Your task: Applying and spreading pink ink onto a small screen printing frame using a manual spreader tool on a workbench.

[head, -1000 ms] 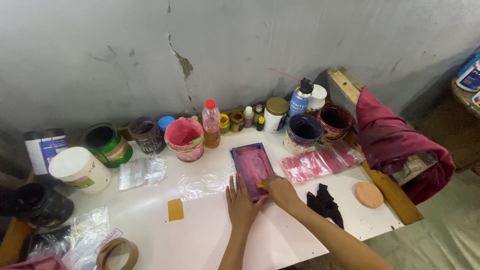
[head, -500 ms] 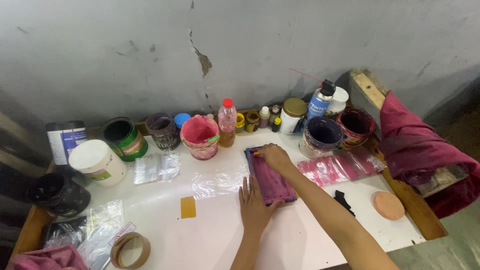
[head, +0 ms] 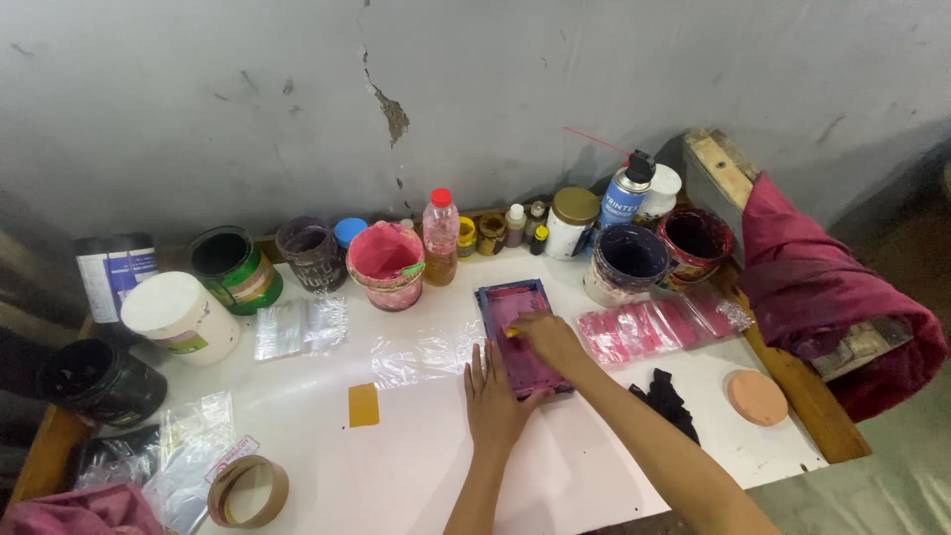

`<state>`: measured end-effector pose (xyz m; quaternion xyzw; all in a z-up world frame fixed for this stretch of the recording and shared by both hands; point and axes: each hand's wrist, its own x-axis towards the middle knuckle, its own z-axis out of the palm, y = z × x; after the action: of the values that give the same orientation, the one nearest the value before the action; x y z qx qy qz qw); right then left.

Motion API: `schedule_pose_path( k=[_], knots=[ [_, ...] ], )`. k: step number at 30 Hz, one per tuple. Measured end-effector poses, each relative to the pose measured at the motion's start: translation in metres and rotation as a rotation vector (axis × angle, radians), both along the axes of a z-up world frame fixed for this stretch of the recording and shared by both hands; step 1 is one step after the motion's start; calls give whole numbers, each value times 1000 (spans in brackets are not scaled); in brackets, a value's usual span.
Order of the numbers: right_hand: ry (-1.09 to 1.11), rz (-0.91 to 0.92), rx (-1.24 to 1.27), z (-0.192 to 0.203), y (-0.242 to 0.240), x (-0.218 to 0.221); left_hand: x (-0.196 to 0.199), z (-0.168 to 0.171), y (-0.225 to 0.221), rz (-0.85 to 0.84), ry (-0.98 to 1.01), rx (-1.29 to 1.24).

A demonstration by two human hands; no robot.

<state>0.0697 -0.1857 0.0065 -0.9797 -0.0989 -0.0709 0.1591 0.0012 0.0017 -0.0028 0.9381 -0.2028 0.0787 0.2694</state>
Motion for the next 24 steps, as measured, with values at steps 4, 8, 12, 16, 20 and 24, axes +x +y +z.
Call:
schedule_pose_path(
  k=[4, 8, 12, 16, 20, 24],
  knots=[
    [2, 33, 46, -5, 1, -32, -1, -1, -1, -1, 15, -57],
    [41, 50, 77, -5, 2, -64, 2, -6, -1, -9, 6, 9],
    [95, 21, 135, 15, 8, -88, 3, -9, -2, -15, 13, 17],
    [-17, -1, 21, 40, 20, -104, -6, 32, 2, -35, 201, 80],
    [-11, 1, -39, 9, 14, -100, -6, 31, 3, -43, 220, 55],
    [-83, 48, -115, 3, 17, -107, -3, 18, 0, -47, 210, 64]
  ],
)
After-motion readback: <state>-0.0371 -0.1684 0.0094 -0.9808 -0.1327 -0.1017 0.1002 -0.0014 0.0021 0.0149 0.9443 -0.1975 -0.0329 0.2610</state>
